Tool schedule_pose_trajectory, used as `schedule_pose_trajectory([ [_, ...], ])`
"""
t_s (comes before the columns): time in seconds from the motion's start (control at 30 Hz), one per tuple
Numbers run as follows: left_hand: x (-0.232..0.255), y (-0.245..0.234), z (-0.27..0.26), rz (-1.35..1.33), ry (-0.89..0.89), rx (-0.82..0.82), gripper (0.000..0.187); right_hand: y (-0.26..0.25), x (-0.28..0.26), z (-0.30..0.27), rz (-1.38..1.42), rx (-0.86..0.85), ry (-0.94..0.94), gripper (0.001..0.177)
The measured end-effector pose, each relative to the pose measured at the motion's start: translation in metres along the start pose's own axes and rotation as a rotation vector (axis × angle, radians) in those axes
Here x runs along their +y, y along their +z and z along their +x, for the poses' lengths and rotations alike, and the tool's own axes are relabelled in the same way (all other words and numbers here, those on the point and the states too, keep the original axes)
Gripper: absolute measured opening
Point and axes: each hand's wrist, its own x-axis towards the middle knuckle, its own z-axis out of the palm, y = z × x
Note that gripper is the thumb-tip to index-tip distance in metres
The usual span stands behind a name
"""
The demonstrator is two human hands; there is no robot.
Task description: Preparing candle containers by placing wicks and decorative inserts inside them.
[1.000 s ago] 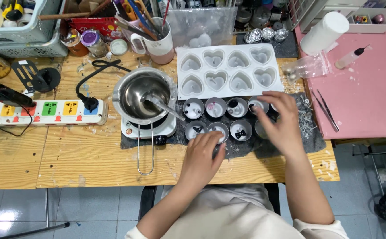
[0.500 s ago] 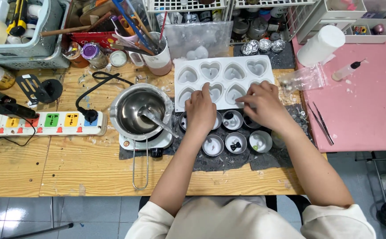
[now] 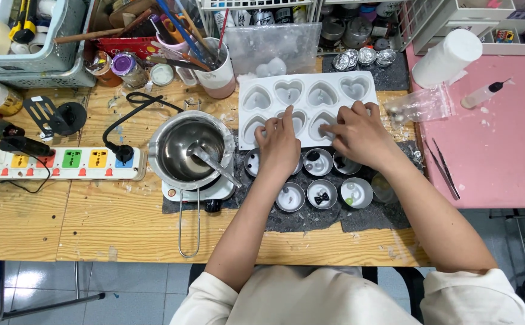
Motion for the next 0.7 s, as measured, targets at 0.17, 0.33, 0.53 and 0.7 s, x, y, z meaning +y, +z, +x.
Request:
schedule_pose_trajectory([
  [0.17, 0.001, -0.007, -0.007, -0.036, -0.019, -0.094, 0.080, 0.007, 0.007, -0.002, 0.023, 0.027, 0.004, 0.038],
  [0.33, -0.002, -0.009, -0.010, -0.051, -0.008, -0.123, 0.082, 0.007, 0.011, -0.001, 0.045, 0.022, 0.012, 0.039],
  [0.53, -0.004, -0.016, -0.015, -0.058, -0.025, -0.118, 0.085, 0.008, 0.023, -0.003, 0.191, -0.003, 0.097, 0.041],
  [0.7, -0.006, -0.018, -0.020, -0.069, -0.046, -0.180, 0.086, 0.001, 0.011, 0.000, 0.140, -0.097, 0.075, 0.042],
])
